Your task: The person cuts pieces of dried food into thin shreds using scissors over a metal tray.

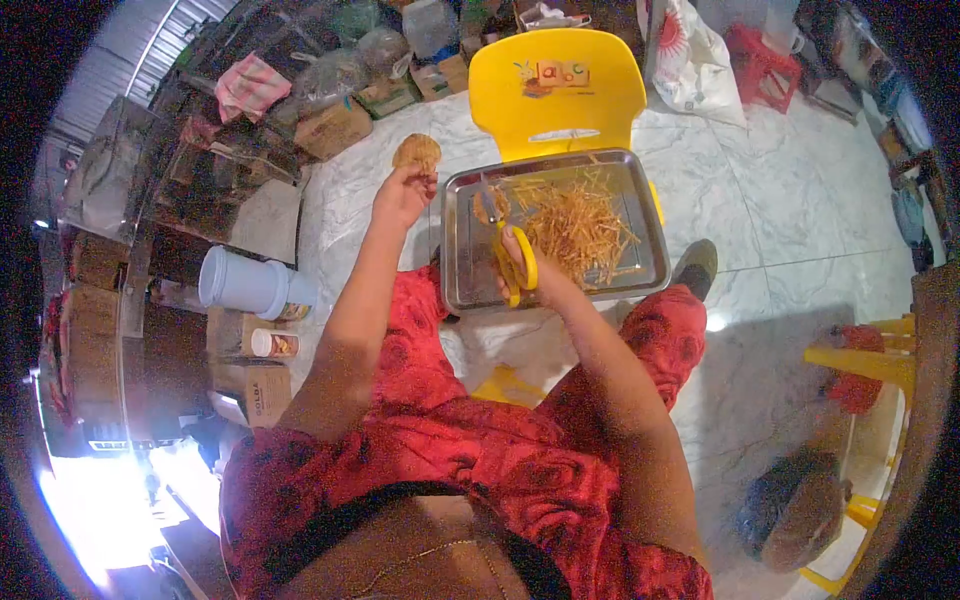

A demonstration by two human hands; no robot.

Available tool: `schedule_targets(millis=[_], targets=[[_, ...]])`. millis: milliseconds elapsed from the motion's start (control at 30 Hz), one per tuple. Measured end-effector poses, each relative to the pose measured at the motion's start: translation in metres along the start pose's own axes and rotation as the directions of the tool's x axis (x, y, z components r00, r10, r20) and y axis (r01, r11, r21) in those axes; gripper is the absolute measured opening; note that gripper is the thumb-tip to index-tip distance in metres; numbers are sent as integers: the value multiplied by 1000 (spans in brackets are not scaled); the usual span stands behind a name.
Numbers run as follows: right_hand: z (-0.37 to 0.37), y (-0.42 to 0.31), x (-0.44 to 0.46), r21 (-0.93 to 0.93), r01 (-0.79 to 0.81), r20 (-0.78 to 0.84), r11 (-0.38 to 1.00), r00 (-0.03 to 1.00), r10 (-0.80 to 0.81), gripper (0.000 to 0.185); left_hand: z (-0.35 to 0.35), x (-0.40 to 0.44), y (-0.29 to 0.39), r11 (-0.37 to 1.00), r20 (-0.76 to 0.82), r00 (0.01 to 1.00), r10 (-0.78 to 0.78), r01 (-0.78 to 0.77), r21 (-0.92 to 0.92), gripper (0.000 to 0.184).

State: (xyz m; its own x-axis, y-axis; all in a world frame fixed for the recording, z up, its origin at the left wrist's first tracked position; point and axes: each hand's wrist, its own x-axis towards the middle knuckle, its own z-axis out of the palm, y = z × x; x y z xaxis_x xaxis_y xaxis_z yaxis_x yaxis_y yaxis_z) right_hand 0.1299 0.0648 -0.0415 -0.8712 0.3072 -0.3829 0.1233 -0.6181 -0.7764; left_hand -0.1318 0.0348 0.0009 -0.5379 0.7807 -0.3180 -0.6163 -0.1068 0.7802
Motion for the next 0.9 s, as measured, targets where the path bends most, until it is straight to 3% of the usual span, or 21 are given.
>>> schedule_targets(millis=[33, 67, 133, 233, 367, 433, 467, 533, 667, 733, 833, 900], targets=[[0, -4, -5, -21, 78, 45, 997, 996, -77, 69, 2, -9, 0, 993, 34, 995, -90, 92, -79, 26], [-2, -6, -9, -34, 78, 43, 996, 996, -76, 69, 3, -18, -3, 992, 39, 996, -85, 88, -89, 26], [-6, -10, -17, -138, 233, 144, 963, 966, -213, 64, 4, -39, -9, 991, 221, 970, -103, 81, 107, 42], [-7, -9, -27, -299, 246, 41, 922, 969, -245, 66, 19, -80, -21, 983, 274, 956, -105, 58, 174, 53], [-23, 10, -22, -498, 278, 43, 822, 954, -297, 66, 30, -105, -34, 983, 337, 934, -120, 64, 173, 60], [-22, 12, -27, -558, 274, 11, 784, 946, -323, 60, 32, -107, -42, 955, 309, 938, -154, 60, 292, 63], [-23, 14, -30, -581, 269, 1, 768, 944, -330, 58, 32, -106, -45, 959, 312, 938, -148, 59, 278, 63], [-9, 5, -46, -416, 264, 16, 870, 959, -284, 51, 32, -103, -48, 926, 320, 936, -147, 17, 377, 61], [-9, 9, -48, -471, 267, -46, 841, 944, -326, 46, 36, -104, -47, 943, 268, 953, -143, 49, 328, 46], [-16, 15, -45, -494, 263, -49, 829, 943, -328, 45, 34, -98, -51, 932, 282, 959, -20, -84, 354, 31], [-14, 20, -45, -448, 329, -88, 831, 909, -407, 42, 32, -93, -52, 961, 266, 963, 38, -108, 255, 25], [-6, 7, -55, -546, 295, -109, 784, 903, -416, 38, 33, -89, -47, 975, 264, 961, 78, -128, 179, 26]])
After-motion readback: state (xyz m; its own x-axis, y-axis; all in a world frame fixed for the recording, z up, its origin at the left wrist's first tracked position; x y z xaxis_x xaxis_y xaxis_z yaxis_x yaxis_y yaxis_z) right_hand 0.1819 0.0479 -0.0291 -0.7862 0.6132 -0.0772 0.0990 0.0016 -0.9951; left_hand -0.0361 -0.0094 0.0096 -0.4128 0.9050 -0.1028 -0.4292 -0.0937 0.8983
